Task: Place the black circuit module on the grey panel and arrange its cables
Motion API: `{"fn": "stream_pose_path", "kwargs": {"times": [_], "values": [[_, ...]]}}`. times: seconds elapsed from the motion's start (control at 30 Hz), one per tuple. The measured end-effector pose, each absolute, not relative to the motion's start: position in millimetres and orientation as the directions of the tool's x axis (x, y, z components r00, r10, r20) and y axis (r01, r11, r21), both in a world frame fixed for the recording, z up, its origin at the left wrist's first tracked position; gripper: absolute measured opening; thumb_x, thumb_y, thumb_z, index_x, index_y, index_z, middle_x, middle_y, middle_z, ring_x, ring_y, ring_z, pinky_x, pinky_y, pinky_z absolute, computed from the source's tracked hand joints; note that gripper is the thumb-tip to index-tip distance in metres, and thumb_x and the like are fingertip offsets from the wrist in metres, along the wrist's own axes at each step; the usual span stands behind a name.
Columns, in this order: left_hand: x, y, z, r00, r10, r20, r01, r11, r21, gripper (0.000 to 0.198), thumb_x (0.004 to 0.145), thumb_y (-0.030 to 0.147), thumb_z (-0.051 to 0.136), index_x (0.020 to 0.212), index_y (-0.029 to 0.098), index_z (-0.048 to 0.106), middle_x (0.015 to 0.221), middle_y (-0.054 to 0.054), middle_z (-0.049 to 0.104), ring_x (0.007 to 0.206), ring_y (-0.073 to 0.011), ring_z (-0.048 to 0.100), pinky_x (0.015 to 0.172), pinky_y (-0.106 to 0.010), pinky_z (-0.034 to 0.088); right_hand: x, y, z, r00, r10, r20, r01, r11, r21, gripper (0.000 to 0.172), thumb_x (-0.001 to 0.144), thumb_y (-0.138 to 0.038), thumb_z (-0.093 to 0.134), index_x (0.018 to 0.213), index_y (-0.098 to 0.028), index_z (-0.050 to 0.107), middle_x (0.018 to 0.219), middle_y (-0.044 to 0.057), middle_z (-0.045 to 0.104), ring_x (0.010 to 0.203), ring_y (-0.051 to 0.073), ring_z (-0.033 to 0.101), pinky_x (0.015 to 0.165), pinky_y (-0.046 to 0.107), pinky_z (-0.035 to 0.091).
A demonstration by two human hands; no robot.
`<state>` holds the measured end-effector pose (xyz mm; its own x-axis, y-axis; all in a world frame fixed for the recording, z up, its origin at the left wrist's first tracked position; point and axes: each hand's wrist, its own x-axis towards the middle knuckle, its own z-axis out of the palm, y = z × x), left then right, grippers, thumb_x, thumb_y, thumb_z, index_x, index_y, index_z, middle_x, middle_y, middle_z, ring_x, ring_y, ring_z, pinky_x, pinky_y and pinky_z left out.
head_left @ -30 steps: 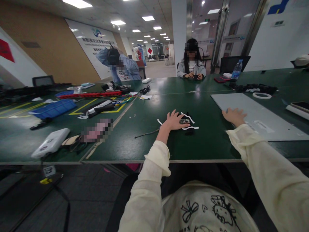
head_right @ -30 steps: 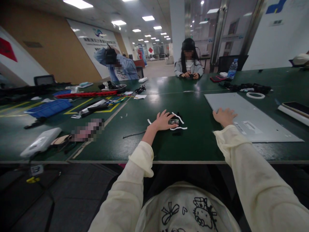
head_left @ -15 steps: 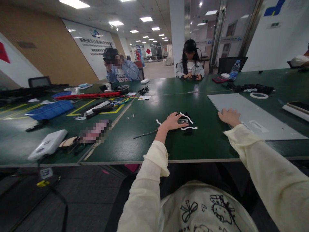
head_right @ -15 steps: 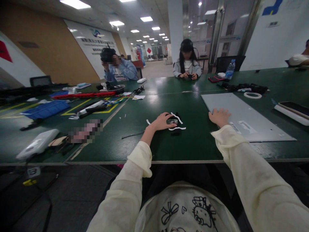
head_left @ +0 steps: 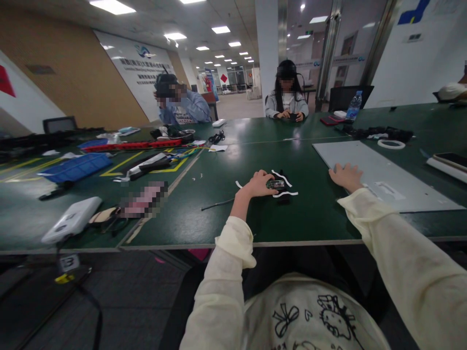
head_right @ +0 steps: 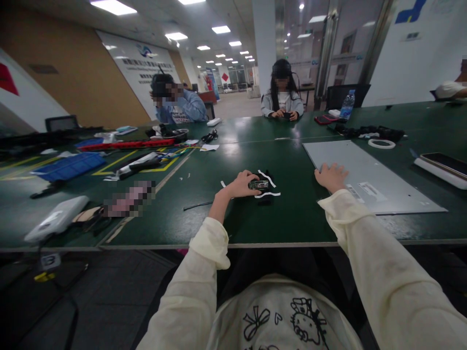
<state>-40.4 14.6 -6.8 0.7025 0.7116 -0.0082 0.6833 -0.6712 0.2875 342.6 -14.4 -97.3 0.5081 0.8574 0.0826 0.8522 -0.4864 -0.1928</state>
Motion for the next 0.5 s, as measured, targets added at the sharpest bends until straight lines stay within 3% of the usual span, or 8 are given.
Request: {"fn": "stream_pose_path", "kwargs": {"times": [0.17, 0.5], "values": [[-41.2, 16.4, -10.0, 0.688, 0.725, -0.005, 0.707, -0.669, 0.230, 0.068, 0.077, 0.068, 0.062, 0.134, 0.032, 0.055, 0.127, -0.010, 0.047, 0.121, -0.0336, 0.044, 0.101, -0.049, 0.041, 340.9, -15.4, -96.6, 0.507, 0.857, 0.088, 0.853, -0.485, -0.193, 0.070, 0.097, -0.060, 0.022, 0.143, -0.015, 0.047, 0.153, 0.027, 0.031, 0.141, 0.051, 0.025, 0.105, 0.073, 0.021], [-36.9, 16.4, -8.4, 0.702, 0.712, 0.019, 0.709, -0.701, 0.075, 0.066, 0.081, 0.070, 0.059, 0.132, 0.028, 0.055, 0.121, -0.013, 0.054, 0.115, -0.0330, 0.049, 0.090, -0.043, 0.045, 334.1, -20.0, -95.2, 0.481, 0.873, 0.083, 0.868, -0.462, -0.181, 0.068, 0.098, -0.059, 0.021, 0.144, -0.016, 0.047, 0.152, 0.026, 0.033, 0.140, 0.050, 0.026, 0.106, 0.071, 0.021]]}}
